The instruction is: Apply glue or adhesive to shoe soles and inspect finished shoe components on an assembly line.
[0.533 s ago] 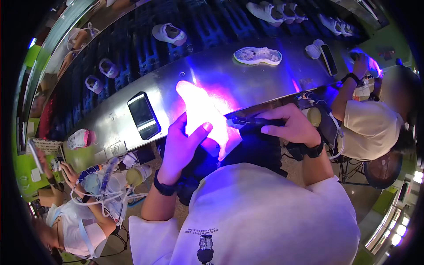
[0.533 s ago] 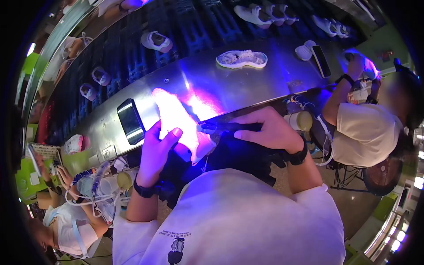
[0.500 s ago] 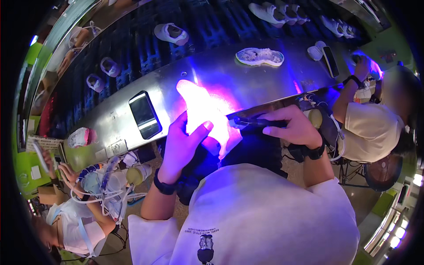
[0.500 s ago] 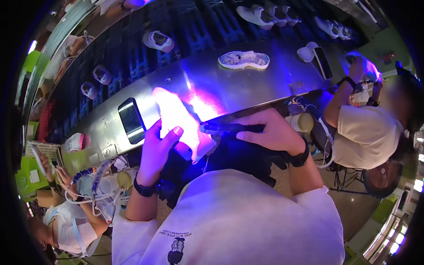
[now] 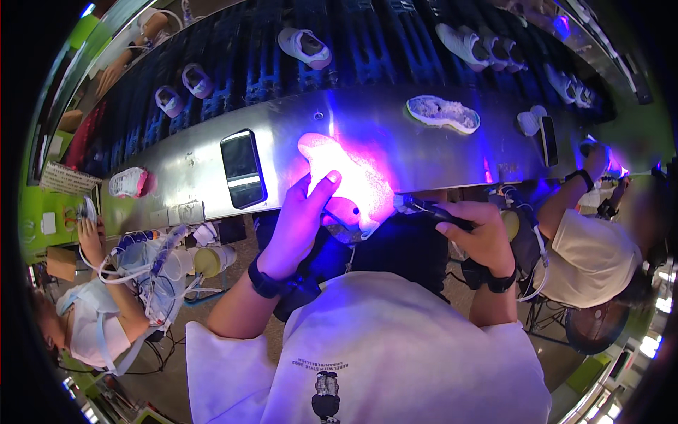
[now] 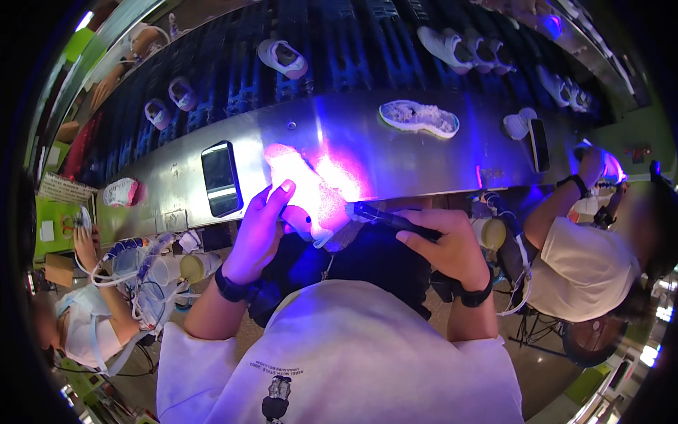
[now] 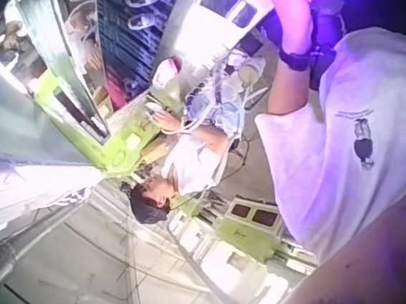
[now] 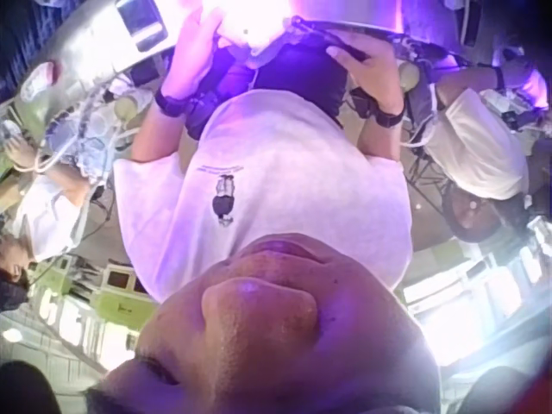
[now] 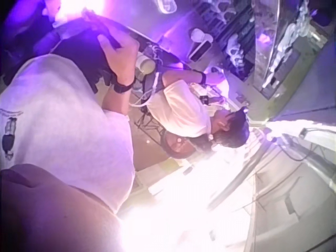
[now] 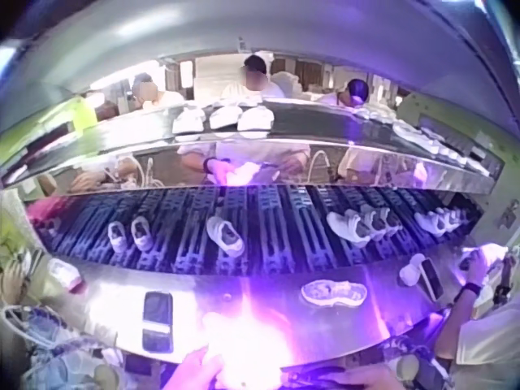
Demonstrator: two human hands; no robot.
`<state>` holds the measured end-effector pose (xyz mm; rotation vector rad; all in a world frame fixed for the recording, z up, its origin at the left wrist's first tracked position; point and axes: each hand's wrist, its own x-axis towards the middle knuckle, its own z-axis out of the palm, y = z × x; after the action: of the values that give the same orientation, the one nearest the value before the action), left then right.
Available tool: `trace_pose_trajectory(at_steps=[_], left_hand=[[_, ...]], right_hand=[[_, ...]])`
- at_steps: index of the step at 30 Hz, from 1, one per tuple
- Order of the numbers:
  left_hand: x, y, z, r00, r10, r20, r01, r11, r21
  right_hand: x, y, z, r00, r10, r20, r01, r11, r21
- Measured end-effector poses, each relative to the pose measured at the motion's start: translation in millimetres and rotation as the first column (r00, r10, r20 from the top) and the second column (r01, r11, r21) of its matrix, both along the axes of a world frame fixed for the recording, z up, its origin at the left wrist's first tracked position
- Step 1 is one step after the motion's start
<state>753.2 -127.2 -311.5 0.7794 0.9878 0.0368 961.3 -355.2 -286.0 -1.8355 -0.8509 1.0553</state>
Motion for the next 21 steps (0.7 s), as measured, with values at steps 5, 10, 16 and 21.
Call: trace_pose_trajectory(at_steps=[5, 10, 16, 21], left_hand=[[2.5, -2.6, 15.5, 1.000, -0.019, 0.025, 0.019, 1.000, 0.003], [-1.1, -11.9, 28.8, 0.996, 0.074, -0.049, -0.074, 0.997, 0.002], [-37.2, -5.9, 7.7, 0.994, 0.089, 0.069, -0.081, 0.991, -0.109], [-44.2, -10.8, 20.5, 0.979, 0.201, 0.037, -0.180, 0.935, -0.307]], right_hand=[[10.0, 16.5, 27.8, 0.987, 0.087, 0.138, -0.074, 0.992, -0.101], [10.9, 28.7, 31.0, 0.949, 0.073, 0.308, -0.090, 0.995, 0.042], [-4.6, 41.3, 51.2, 0.923, 0.172, 0.345, -0.161, 0.985, -0.059], [-18.4, 47.2, 53.2, 0.899, 0.151, 0.411, -0.168, 0.986, 0.004]])
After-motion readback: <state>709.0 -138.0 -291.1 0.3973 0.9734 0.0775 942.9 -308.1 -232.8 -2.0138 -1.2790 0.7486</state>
